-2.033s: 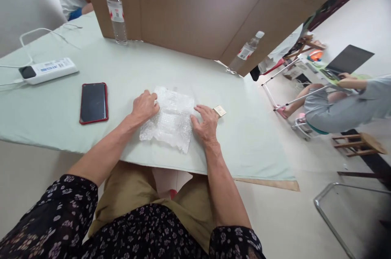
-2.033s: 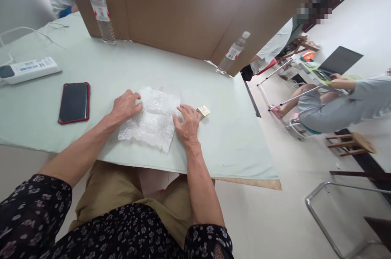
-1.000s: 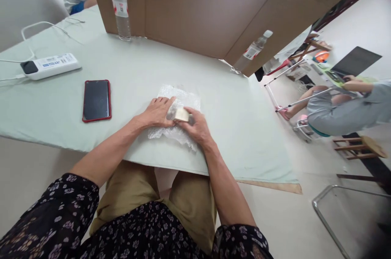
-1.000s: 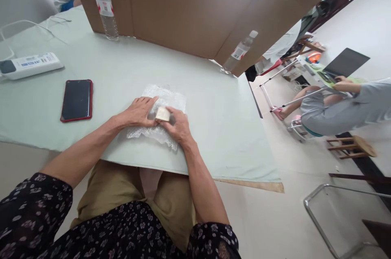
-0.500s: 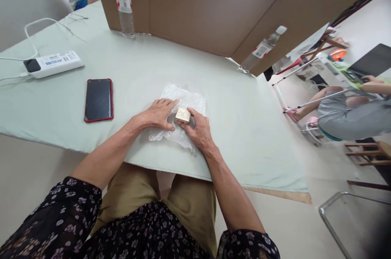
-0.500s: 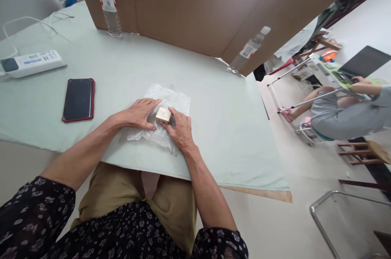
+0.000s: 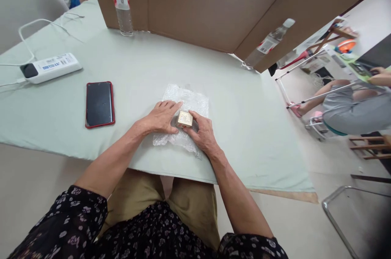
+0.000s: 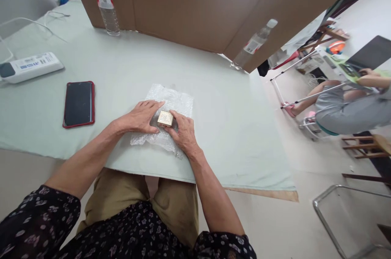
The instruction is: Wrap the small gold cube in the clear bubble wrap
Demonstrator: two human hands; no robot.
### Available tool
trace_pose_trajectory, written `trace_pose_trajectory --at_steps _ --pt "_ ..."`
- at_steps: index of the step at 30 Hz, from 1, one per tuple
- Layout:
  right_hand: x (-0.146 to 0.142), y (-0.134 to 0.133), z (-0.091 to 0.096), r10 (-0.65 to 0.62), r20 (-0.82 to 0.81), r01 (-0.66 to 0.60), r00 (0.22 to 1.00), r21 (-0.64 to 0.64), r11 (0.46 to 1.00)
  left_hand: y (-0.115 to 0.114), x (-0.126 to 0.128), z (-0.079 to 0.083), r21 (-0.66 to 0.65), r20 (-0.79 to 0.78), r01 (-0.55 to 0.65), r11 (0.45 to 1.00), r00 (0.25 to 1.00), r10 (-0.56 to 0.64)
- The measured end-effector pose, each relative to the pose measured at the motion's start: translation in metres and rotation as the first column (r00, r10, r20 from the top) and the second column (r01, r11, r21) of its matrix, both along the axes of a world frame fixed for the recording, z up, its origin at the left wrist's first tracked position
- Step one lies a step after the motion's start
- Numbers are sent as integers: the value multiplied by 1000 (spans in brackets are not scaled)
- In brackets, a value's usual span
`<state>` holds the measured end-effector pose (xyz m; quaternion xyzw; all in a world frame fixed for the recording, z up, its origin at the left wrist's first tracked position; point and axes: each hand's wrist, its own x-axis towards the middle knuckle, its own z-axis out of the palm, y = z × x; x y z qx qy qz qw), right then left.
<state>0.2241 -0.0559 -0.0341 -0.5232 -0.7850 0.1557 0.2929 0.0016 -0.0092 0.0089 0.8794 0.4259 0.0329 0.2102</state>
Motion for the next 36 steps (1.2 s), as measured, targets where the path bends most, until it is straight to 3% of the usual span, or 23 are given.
trace_pose_trajectory --at_steps 9,17,22,25,36 --pt "1 2 4 -20 -39 19 999 -37 999 0 1 -1 16 28 2 1000 1000 -3" --pt "0 -2 7 -40 22 41 999 -45 998 -3 3 -4 49 159 -65 997 986 56" --pt "9 8 29 127 101 -107 987 -176 978 -6 3 -1 51 164 -52 997 985 43" --pt "6 15 38 186 109 -167 977 -164 972 -6 2 0 32 159 -38 999 987 32" --pt "9 17 19 177 -81 -189 981 -171 967 -2 -1 2 -23 153 -19 1000 988 23"
